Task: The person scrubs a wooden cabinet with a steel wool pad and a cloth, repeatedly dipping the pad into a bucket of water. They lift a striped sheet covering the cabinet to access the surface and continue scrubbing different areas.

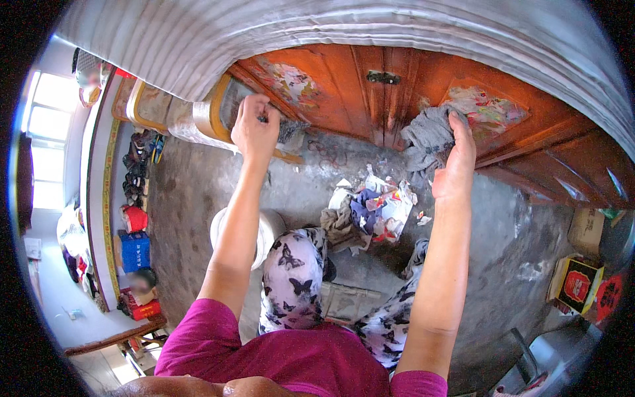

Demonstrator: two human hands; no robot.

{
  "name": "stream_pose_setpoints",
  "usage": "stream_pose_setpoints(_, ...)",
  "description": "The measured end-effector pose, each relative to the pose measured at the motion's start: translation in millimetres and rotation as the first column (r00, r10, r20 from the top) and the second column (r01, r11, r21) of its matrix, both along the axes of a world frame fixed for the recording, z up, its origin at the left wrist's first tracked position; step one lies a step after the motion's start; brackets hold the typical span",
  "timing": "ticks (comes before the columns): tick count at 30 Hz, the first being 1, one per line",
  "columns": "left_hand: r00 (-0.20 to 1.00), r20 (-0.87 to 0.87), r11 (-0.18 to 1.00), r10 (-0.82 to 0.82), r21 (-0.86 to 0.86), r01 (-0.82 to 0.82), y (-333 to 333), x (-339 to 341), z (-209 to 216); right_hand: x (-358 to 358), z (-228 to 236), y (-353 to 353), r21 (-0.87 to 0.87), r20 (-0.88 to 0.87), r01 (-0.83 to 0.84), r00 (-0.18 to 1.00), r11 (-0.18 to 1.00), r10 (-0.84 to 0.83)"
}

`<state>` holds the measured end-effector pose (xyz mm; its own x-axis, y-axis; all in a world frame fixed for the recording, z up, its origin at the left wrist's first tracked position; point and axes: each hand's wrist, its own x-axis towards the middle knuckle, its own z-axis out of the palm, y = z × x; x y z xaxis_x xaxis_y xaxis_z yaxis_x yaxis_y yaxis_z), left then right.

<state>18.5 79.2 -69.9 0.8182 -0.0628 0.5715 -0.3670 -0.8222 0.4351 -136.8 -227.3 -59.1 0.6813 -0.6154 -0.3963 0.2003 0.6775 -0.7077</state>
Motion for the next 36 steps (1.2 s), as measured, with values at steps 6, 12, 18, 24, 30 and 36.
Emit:
stream_pose_setpoints(6,0.982,0.173,0.988,0.07,0.122,-0.092,-33.2,14.3,21.5,-1.1,-6.1,-3.3,0.006,-0.016,-0.043,0.999,0.999,0.043)
stream_pose_setpoints(12,0.963,0.264,0.995,0.053,0.065,-0.073,-36.1,22.9,8.3,1.8,-18.3,-7.7,-0.03,-0.025,-0.031,0.999,0.999,0.03)
stream_pose_setpoints(18,0.979,0.139,0.987,0.146,-0.083,-0.135,-48.5,22.4,9.3,0.3,-15.9,-7.8,-0.013,-0.039,-0.018,0.999,1.0,0.018)
stream_pose_setpoints(24,0.94,-0.2,0.947,0.277,-0.107,-0.302,-8.3,27.4,-8.4,-0.5,-1.4,1.1,-0.029,-0.062,-0.01,0.998,1.0,0.008)
stream_pose_setpoints(30,0.968,-0.248,0.998,0.047,0.044,-0.037,17.8,10.5,-30.5,2.0,-7.1,-0.7,-0.018,-0.038,-0.022,0.999,1.0,0.021)
stream_pose_setpoints(36,0.951,-0.306,0.998,0.046,-0.017,-0.054,-16.7,19.1,3.0,0.7,-2.1,1.5,-0.015,-0.047,-0.002,0.999,1.0,0.002)
